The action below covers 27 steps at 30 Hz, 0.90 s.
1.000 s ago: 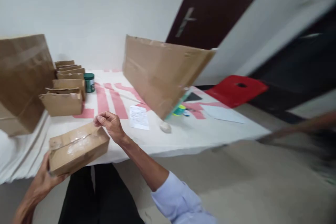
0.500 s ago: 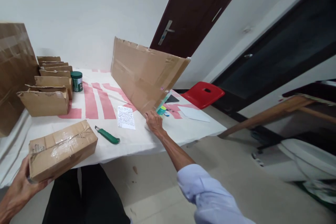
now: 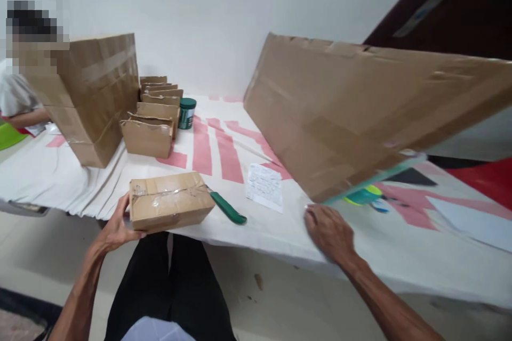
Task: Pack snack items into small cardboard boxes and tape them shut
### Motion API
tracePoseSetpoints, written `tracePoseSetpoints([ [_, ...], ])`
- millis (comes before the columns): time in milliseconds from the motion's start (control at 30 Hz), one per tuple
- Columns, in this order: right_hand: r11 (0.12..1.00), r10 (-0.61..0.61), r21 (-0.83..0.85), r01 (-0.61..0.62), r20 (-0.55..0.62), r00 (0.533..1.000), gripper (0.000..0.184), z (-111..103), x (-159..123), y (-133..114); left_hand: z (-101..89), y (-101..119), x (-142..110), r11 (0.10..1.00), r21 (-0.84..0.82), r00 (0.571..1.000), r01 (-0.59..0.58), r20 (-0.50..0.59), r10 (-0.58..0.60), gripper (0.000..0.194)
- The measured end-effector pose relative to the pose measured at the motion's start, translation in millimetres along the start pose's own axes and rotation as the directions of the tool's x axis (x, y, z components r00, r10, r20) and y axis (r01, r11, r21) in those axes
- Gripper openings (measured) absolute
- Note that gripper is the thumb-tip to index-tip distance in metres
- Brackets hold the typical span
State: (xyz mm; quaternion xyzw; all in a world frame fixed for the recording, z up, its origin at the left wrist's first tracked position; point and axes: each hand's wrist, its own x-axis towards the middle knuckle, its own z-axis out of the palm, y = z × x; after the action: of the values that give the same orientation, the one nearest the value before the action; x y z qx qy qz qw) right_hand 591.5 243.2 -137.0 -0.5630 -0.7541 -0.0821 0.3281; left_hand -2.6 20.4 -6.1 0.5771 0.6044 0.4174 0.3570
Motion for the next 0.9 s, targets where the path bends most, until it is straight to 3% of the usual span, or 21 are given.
tracePoseSetpoints([
  [167,0.997,0.033,0.062,-0.039,0.087,0.996,0.025,-9.0,-4.9,-0.5,6.4,-2.5,-6.1,0.997,-0.015,0.997,-0.073,0.018,0.074,0.120],
  [333,0.983,0.185,-0.021,-0.185,0.208,0.961,0.027,-28.3,1.8,-12.6,19.2,2.9,-9.9,0.983,-0.018,0.980,-0.183,-0.079,0.181,0.120],
  [433,0.990,0.138,-0.014,-0.137,0.144,0.980,0.031,-33.7,10.3,-21.4,25.8,8.8,-11.4,0.975,-0.033,0.966,-0.219,-0.147,0.212,0.120],
  [533,0.999,0.036,0.026,-0.037,0.034,0.999,0.033,-35.4,26.4,-49.4,30.4,15.1,-12.3,0.976,-0.037,0.961,-0.216,-0.186,0.206,0.116],
  [633,0.987,-0.079,0.137,0.090,-0.085,0.993,0.034,-43.5,49.7,-112.4,33.7,20.5,-13.4,0.977,-0.012,0.956,-0.214,-0.209,0.207,0.109],
  [733,0.918,-0.215,0.292,0.267,-0.197,0.956,0.025,-70.5,71.8,-205.8,37.0,24.8,-14.3,0.973,0.031,0.946,-0.228,-0.227,0.229,0.104],
  [800,0.843,-0.330,0.356,0.404,-0.252,0.910,0.015,-97.6,80.4,-272.4,40.3,27.1,-14.3,0.968,0.065,0.937,-0.244,-0.243,0.252,0.103],
  [900,0.694,-0.545,0.386,0.608,-0.271,0.794,0.015,-132.5,80.9,-357.5,48.8,30.9,-13.5,0.955,0.121,0.915,-0.270,-0.275,0.294,0.103],
])
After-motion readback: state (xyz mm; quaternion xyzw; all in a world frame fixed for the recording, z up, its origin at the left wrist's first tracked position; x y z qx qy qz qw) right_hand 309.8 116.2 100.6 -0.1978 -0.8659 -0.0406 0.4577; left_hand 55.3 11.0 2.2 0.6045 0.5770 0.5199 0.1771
